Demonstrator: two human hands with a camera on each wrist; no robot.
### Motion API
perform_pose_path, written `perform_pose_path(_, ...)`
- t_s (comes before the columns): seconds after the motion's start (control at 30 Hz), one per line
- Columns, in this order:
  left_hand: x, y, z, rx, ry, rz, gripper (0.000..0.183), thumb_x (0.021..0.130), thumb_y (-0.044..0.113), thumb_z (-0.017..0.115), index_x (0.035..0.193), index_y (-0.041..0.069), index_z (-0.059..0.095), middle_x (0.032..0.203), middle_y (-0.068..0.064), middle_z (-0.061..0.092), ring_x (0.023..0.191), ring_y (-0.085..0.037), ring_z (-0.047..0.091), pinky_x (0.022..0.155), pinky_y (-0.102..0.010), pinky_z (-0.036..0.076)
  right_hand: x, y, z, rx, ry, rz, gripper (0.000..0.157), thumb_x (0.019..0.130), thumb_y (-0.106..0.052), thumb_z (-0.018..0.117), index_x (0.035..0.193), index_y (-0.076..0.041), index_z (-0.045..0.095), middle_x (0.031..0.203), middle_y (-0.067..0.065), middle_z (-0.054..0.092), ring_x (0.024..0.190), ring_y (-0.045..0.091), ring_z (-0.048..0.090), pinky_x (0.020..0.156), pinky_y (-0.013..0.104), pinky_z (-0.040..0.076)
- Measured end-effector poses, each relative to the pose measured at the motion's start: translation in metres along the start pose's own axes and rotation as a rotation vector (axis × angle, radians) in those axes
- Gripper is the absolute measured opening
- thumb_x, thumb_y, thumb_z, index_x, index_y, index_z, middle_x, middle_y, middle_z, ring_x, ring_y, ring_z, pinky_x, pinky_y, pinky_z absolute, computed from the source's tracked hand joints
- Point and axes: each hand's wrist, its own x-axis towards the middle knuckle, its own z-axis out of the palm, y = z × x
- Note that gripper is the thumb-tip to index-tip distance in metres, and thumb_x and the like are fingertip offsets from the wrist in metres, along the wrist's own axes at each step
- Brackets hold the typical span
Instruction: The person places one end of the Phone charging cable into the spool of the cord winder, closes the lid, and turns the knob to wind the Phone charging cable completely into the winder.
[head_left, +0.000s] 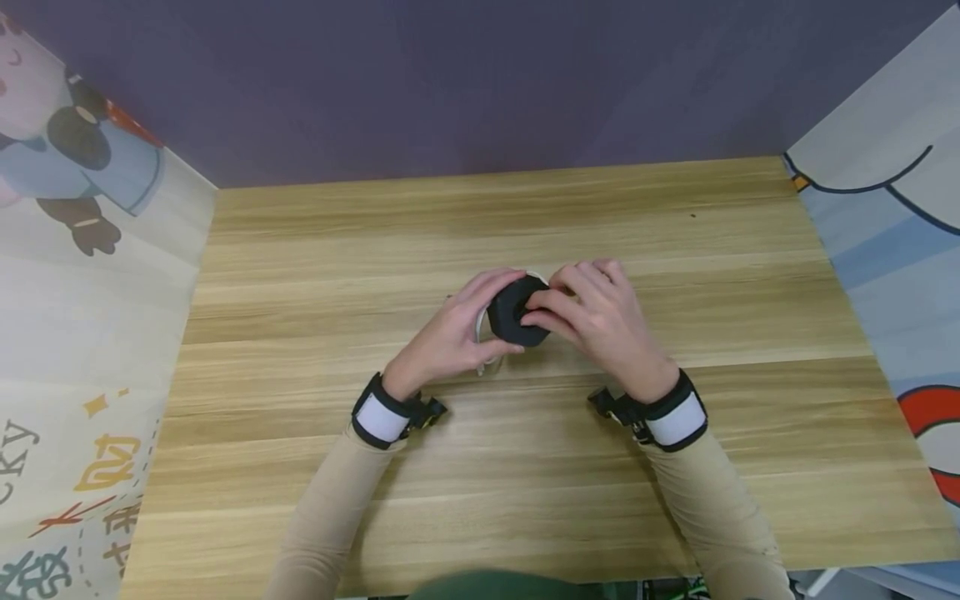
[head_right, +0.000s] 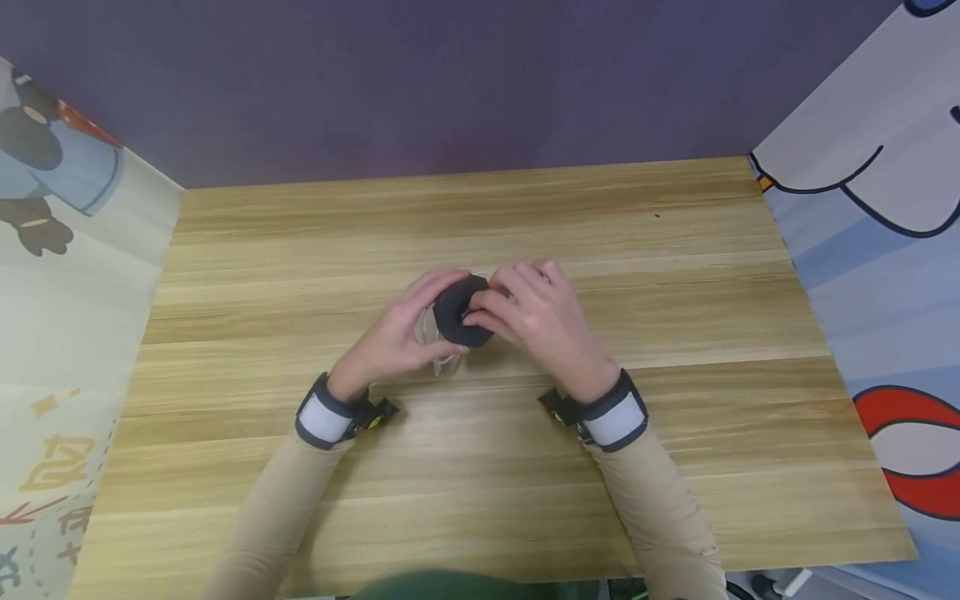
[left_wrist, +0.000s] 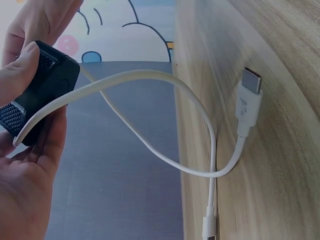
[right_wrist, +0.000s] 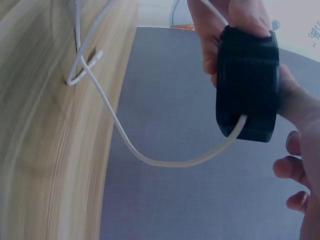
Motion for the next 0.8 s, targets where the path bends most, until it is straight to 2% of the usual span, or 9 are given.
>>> perform_pose_path(0.2,-0.004,-0.031,0.012,0.03,0.035,0.023,0.081,0.076,0.034,0.076,0.143,0.008,0.038,0.142,-0.011,0.042,0.128,-0.017,0.039,0.106,-0.034,0.037,0.0,-0.002,0.001,-0.029,0.008,0.026,0.023,0.082,-0.035,0.069,0.084,-0.011,0.07,0.077,0.005,0.057,0.069,0.023,0.051,0.067,0.043,0.037)
perform_pose_path(0.57,-0.003,-0.033,0.014,0.036,0.093,0.034,0.08,0.075,0.032,0.077,0.141,0.007,0.04,0.139,-0.011,0.045,0.125,-0.017,0.042,0.105,-0.031,0.038,0.002,-0.007,0.006,-0.075,0.048,0.074,0.029,0.081,-0.036,0.071,0.081,-0.007,0.068,0.075,0.006,0.057,0.068,0.025,0.051,0.067,0.044,0.038)
perform_pose_path(0.8,-0.003,-0.033,0.017,0.035,0.122,0.046,0.083,0.071,0.022,0.081,0.141,0.005,0.041,0.138,-0.012,0.046,0.125,-0.017,0.043,0.104,-0.031,0.039,0.002,-0.011,0.007,-0.092,0.045,0.11,0.029,0.082,-0.035,0.071,0.079,-0.007,0.066,0.073,0.007,0.056,0.068,0.025,0.051,0.068,0.044,0.038)
